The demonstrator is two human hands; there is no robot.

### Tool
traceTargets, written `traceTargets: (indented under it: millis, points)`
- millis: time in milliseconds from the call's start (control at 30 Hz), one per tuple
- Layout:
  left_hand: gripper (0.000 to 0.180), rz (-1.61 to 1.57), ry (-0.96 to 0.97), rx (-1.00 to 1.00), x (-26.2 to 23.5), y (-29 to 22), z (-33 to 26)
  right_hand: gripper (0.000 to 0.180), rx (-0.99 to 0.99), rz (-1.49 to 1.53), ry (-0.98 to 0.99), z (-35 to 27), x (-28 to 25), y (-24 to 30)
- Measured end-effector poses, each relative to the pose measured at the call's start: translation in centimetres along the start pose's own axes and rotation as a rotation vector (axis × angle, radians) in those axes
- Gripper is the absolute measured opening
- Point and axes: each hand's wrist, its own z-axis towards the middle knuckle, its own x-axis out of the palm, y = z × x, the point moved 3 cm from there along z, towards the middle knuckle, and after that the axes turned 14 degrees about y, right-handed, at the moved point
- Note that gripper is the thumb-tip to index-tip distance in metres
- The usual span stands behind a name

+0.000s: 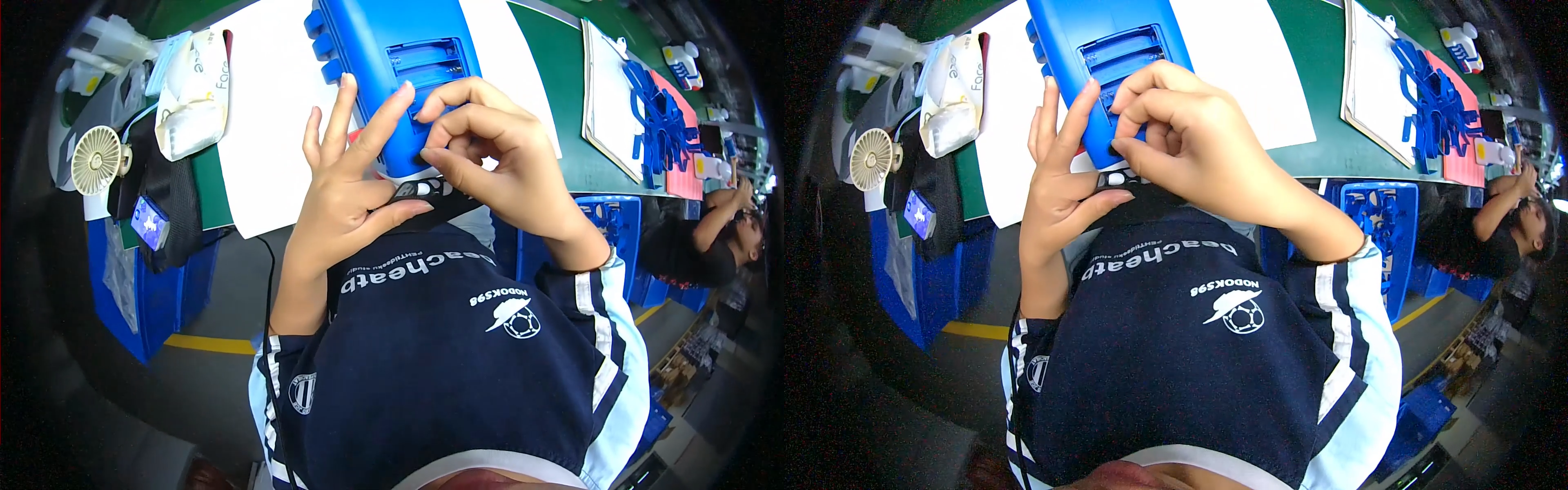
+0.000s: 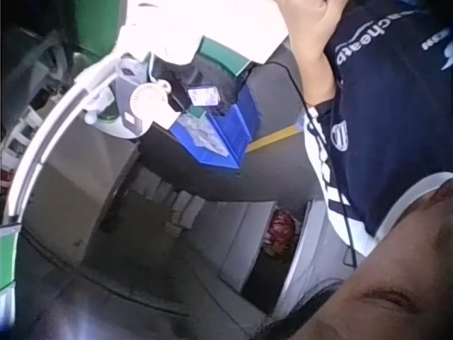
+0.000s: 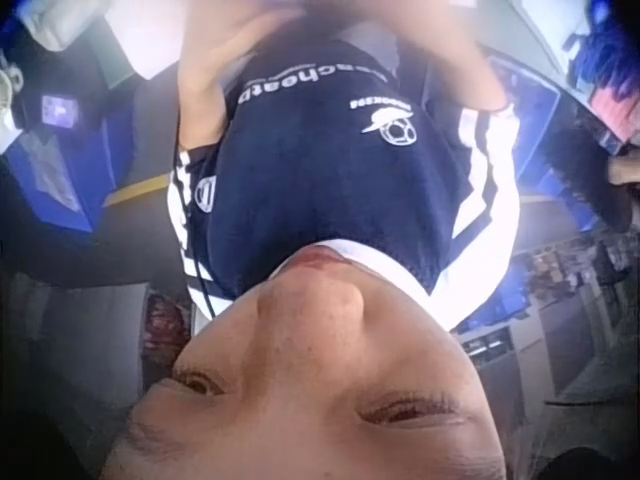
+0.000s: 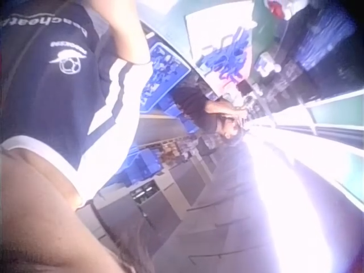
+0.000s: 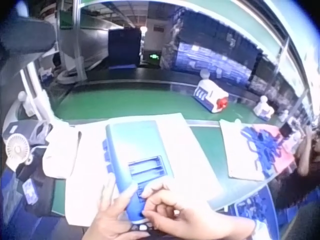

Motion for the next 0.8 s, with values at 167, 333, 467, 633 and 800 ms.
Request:
traceTargets:
  millis: [167, 333, 467, 633, 800]
  points:
    - [0.041, -0.002, -0.005, -0.010, 0.0, 0.0, 0.0, 0.005, 0.011, -0.030, -0.001, 0.0, 0.2, 0.1]
    - [0.041, -0.010, -0.021, -0.008, 0.2, 0.0, 0.1, 0.006, 0.018, -0.094, -0.022, 0.0, 0.2, 0.3]
    - [0.041, -0.014, -0.036, -0.002, 0.3, 0.1, 0.1, 0.007, 0.021, -0.089, -0.034, -0.1, 0.3, 0.1]
    - [0.040, -0.016, -0.035, -0.001, 0.2, 0.0, 0.1, 0.008, -0.037, -0.216, -0.075, -0.5, 0.7, 0.5]
    - [0.037, -0.018, -0.032, 0.006, 0.2, -0.1, 0.2, 0.012, -0.264, -0.463, -0.135, -1.2, 1.8, 0.8]
